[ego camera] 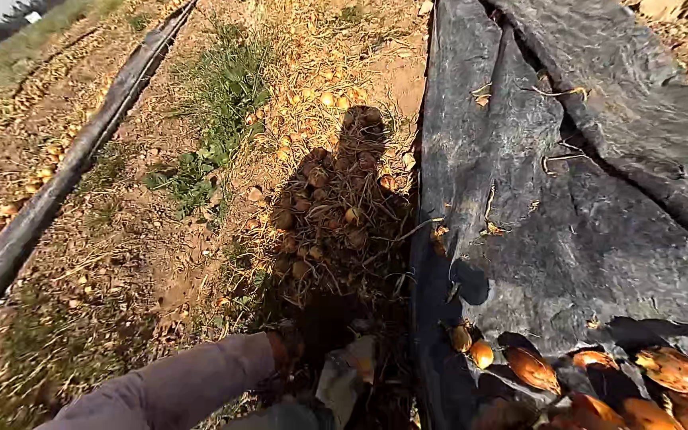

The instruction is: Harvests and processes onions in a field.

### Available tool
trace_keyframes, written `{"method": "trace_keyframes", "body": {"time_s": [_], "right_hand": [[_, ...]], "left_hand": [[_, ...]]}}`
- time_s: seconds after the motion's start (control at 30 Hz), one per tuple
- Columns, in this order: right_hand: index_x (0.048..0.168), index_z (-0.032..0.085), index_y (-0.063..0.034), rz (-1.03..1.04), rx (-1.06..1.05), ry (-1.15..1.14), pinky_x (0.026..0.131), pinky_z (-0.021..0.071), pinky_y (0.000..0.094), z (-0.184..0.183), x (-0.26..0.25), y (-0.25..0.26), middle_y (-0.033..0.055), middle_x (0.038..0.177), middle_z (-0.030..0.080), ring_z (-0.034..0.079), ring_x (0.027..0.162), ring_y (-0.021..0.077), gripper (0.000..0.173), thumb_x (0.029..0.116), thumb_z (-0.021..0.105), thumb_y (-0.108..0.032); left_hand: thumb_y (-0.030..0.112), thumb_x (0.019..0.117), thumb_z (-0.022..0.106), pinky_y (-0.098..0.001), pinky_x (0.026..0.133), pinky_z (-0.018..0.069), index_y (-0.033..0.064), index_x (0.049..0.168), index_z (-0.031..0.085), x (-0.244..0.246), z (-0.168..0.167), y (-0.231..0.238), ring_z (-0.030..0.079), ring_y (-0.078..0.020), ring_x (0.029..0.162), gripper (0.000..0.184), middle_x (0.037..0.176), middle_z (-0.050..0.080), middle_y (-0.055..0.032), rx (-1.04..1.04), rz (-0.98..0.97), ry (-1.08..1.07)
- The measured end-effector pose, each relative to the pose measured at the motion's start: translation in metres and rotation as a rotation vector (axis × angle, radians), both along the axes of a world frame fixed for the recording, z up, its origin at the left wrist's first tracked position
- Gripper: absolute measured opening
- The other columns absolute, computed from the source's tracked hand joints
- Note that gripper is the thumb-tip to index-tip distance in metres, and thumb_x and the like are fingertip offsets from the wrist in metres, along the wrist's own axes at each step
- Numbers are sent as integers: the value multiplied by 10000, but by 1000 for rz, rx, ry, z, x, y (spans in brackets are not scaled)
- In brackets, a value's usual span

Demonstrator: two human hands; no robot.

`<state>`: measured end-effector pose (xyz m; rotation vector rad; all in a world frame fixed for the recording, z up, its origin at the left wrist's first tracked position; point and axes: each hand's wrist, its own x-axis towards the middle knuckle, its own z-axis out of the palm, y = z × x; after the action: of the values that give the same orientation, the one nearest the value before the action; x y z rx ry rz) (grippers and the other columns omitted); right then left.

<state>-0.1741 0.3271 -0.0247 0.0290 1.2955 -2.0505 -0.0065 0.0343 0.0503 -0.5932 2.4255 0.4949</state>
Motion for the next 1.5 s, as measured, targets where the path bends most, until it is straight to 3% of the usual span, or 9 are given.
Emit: {"method": "trace_keyframes", "body": {"time_s": [0.2, 0.27, 0.53, 0.7, 0.87, 1.1, 1.23, 1.4, 1.5], "right_hand": [[1054, 569, -161, 38, 130, 68, 417, 506, 248, 30, -29, 3, -83, 561, 555, 534, 423, 64, 490, 1111, 125, -361], [1251, 482, -78, 182, 172, 133, 525, 597, 323, 37, -21, 4, -24, 684, 621, 645, 550, 135, 320, 1116, 240, -238], [1202, 550, -5, 380, 352, 43, 608, 614, 367, 27, 3, -1, 111, 1035, 713, 715, 781, 215, 217, 1083, 422, -134], [1181, 575, 11, 443, 372, 83, 661, 635, 405, 31, 1, 3, 123, 1019, 723, 728, 801, 236, 202, 1070, 460, -112], [1174, 582, -8, 522, 433, 19, 530, 562, 340, 12, 14, 5, 94, 855, 690, 633, 597, 177, 253, 1081, 448, -201], [1186, 574, -93, 936, 405, -54, 549, 527, 396, -13, 51, -54, 44, 751, 567, 557, 570, 186, 637, 948, 531, -682], [1055, 586, -90, 709, 221, -58, 518, 499, 273, 4, 64, -65, -49, 694, 552, 517, 540, 66, 534, 942, 580, -612], [1173, 655, -15, 550, 188, 335, 842, 597, 295, 9, 80, -63, -7, 958, 717, 685, 873, 40, 411, 940, 719, -348], [1120, 588, 14, 323, 332, 302, 638, 563, 244, 8, 56, -47, -48, 782, 620, 603, 655, 10, 364, 959, 650, -306]], "left_hand": [[467, 930, 682, -702, 1051, 422, 53, 1558, 379, 169, -22, -35, 420, -489, 1414, 811, 1644, 290, -239, -138, 262, -542], [394, 886, 745, -693, 762, 556, -21, 1369, 588, 199, -17, -44, 647, -519, 1100, 656, 1407, 555, -308, -121, 250, -418], [666, 977, 495, -646, 894, 533, 77, 1039, 728, 51, -59, -144, 688, -386, 1063, 636, 1075, 721, -187, -273, 625, -347], [475, 1012, 538, -671, 1000, 482, 19, 1250, 662, 30, -85, -118, 625, -429, 1210, 529, 1274, 658, -244, -189, 621, -406], [451, 1070, 478, -548, 746, 576, 31, 1080, 693, 49, -54, -101, 689, -314, 852, 472, 944, 695, -171, -6, 340, 157], [449, 1023, 575, -369, 891, 560, 128, 1212, 696, -4, 42, -7, 667, -114, 948, 392, 1068, 703, -20, 477, 330, 83], [424, 1048, 533, -457, 818, 525, 42, 864, 667, -3, 30, 34, 628, -235, 900, 445, 966, 640, -112, 590, -25, 129], [354, 1053, 491, -567, 815, 525, 11, 953, 672, -8, 27, 19, 662, -336, 961, 400, 1025, 671, -168, 351, -27, 104], [345, 1049, 520, -556, 795, 552, 38, 927, 692, -11, 10, -45, 680, -320, 918, 372, 998, 684, -138, -12, 212, 105]]}}
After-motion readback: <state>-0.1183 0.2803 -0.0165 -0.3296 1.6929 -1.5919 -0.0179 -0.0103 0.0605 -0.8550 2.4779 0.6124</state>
